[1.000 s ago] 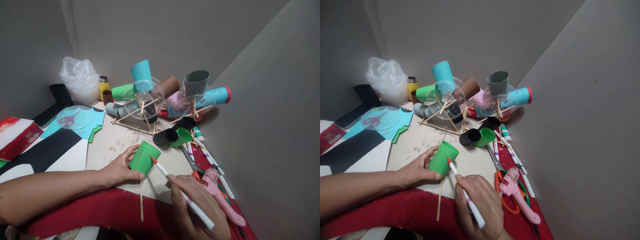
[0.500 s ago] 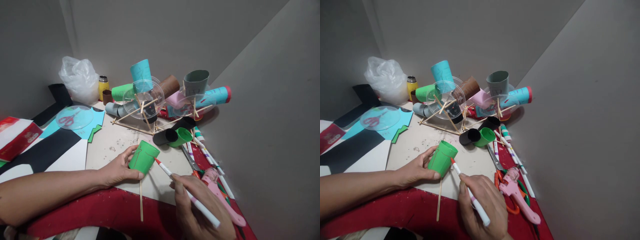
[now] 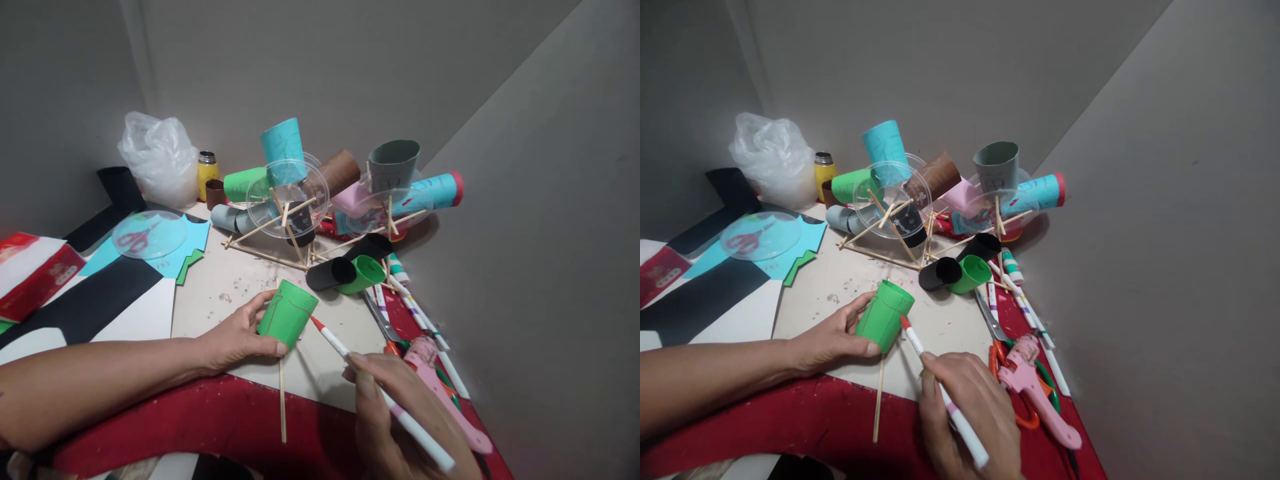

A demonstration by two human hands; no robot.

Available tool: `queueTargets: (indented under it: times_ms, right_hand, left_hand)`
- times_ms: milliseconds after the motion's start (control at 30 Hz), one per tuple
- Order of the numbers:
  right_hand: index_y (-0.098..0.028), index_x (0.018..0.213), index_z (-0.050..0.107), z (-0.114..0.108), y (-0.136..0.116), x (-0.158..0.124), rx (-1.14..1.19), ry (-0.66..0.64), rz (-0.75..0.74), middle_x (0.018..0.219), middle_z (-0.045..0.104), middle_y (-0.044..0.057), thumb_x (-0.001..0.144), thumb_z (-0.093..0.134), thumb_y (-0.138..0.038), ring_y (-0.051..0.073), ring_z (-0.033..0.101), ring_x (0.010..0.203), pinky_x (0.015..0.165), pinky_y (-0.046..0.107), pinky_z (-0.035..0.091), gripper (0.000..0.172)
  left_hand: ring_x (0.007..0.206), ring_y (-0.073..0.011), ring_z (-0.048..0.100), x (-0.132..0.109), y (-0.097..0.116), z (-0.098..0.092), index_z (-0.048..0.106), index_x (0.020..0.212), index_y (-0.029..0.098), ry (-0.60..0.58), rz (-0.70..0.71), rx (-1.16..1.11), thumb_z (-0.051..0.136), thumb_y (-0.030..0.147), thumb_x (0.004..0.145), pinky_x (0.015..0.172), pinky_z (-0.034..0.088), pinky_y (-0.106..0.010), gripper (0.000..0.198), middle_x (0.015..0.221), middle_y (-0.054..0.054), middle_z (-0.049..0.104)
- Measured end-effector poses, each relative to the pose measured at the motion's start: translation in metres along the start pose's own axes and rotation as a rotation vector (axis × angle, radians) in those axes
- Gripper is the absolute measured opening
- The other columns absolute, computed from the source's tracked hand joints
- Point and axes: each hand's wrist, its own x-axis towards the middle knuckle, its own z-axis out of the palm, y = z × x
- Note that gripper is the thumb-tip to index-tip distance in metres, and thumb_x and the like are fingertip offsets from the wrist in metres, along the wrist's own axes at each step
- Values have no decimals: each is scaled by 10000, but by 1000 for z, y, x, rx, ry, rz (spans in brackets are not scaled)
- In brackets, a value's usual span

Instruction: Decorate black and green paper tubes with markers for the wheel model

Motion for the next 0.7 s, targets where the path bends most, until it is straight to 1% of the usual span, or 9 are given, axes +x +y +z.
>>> queueTargets:
  times_ms: [67,133,233,400,500,600,700]
  right_hand:
    - [-140,1140,689,0,-1,-1,6,-3,-28,875,735,53,837,634,43,178,696,715,624,330,571,357]
    - [-138,1129,680,1,-2,0,17,-43,-51,879,739,61,834,629,36,183,709,735,628,327,582,346]
    - [-130,1088,672,4,-4,3,49,-99,-46,842,737,59,845,608,30,171,712,728,622,308,588,299]
    - [-139,1019,681,8,-6,5,37,-72,-62,796,743,50,827,611,46,170,719,702,620,306,605,275]
    - [-142,1026,680,9,-6,5,19,-69,-60,800,748,56,825,613,49,177,722,704,622,314,608,285]
    - [-159,1053,676,9,-5,6,19,-96,-52,804,749,52,844,596,37,178,724,703,611,316,607,297]
    - [-143,1042,674,9,-4,7,22,-120,-57,798,741,60,846,590,33,174,726,712,616,302,605,277]
  left_hand:
    - [1130,-245,596,0,0,0,417,1437,234,1,-8,-13,932,243,598,965,434,-364,985,1332,-103,616]
    - [1164,-259,589,-1,1,1,417,1437,235,1,-10,-16,932,240,593,974,437,-374,989,1354,-109,609]
    - [1205,-285,582,-2,3,2,429,1433,233,0,-1,1,931,243,594,994,439,-396,977,1345,-115,616]
    - [1263,-319,567,-2,2,1,447,1435,246,-6,18,34,937,270,604,1038,434,-437,966,1350,-120,619]
    - [1277,-320,562,-2,1,1,450,1437,252,-6,28,35,939,271,606,1054,429,-436,965,1356,-118,619]
    - [1255,-319,572,-2,1,0,457,1436,245,-13,25,47,940,280,606,1033,435,-425,961,1360,-119,617]
    - [1246,-317,575,-2,1,1,456,1441,244,-9,18,56,943,284,599,1003,446,-408,973,1387,-120,604]
